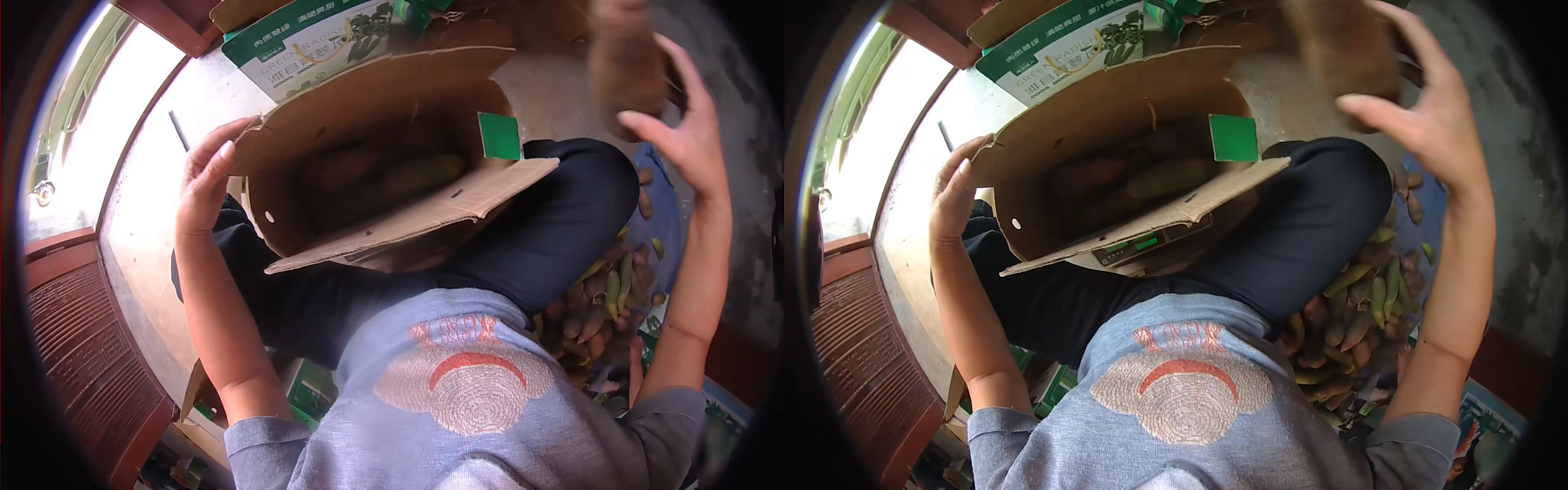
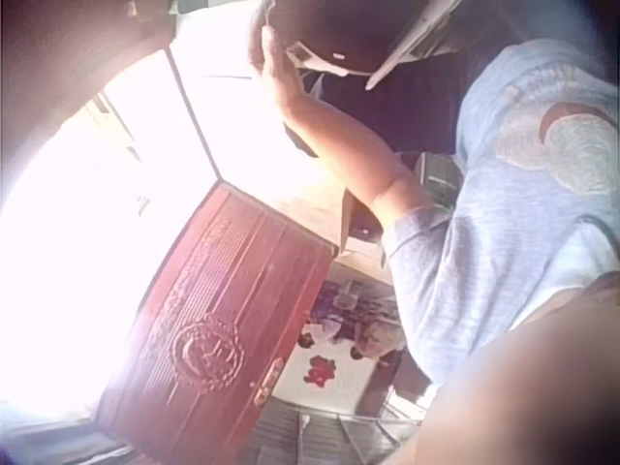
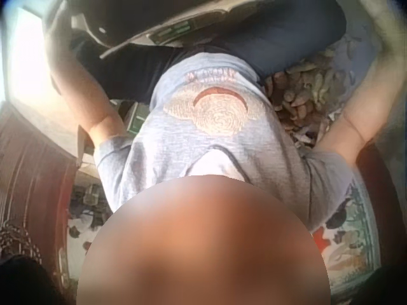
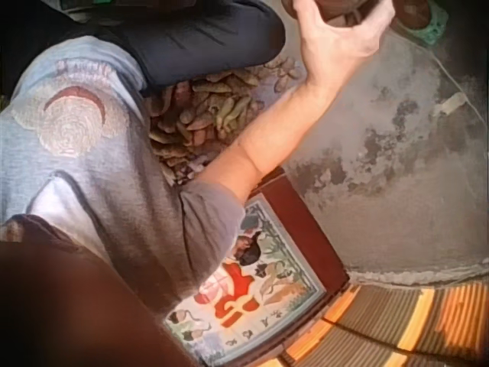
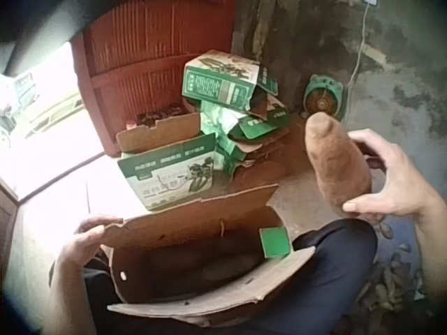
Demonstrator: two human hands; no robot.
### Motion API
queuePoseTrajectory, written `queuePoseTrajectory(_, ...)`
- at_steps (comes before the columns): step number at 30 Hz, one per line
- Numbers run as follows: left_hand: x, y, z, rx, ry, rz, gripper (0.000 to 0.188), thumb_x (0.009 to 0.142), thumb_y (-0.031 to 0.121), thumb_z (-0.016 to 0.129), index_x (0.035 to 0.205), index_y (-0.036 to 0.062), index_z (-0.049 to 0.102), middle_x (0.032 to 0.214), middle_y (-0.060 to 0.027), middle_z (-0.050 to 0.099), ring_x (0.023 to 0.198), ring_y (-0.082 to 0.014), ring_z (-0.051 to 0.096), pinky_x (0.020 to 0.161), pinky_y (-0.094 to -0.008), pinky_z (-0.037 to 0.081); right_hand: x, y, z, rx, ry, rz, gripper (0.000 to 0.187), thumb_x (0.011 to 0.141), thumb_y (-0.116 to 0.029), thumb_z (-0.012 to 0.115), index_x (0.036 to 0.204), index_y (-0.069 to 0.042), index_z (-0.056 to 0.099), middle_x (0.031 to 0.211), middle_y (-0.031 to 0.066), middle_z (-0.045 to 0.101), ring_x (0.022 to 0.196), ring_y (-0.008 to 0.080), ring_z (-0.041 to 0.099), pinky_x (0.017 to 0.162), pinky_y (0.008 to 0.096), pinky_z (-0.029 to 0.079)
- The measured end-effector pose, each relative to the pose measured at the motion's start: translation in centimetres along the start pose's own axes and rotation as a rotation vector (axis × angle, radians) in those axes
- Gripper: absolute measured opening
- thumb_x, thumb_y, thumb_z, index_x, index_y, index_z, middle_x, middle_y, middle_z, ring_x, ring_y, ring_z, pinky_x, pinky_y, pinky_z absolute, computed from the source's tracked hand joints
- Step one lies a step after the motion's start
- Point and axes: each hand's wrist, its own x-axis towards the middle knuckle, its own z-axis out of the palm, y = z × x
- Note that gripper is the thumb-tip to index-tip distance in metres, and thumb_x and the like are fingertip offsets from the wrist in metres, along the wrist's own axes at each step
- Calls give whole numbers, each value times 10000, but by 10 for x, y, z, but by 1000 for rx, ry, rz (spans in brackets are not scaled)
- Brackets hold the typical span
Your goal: Picking sweet potatoes from a pile on the floor and placing them into cardboard boxes for shipping.
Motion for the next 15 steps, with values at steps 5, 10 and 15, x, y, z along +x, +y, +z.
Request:
queuePoseTrajectory(5,7,-6,5,7,4,-67,368,950,192,681,1269,11,655,1213,-74,682,1130,-155,599,1011,-311,439,69,-51,137,3,-531,-388,672,669,-206,800,1278,-54,558,1167,181,663,1039,378,658,862,454,541)
queuePoseTrajectory(10,10,-2,10,109,22,-53,335,958,185,677,1249,20,674,1173,-45,693,1065,-136,619,954,-286,466,83,-57,235,-283,-1036,-254,700,727,-179,751,1375,-65,511,1197,160,669,1077,334,662,889,439,548)
queuePoseTrajectory(15,8,-11,7,56,-17,-80,343,997,170,612,1285,-17,625,1201,-85,675,1161,-187,600,1048,-329,429,74,-33,235,-355,-947,-223,726,789,-198,781,1439,-96,475,1331,148,593,1253,334,556,1017,454,489)
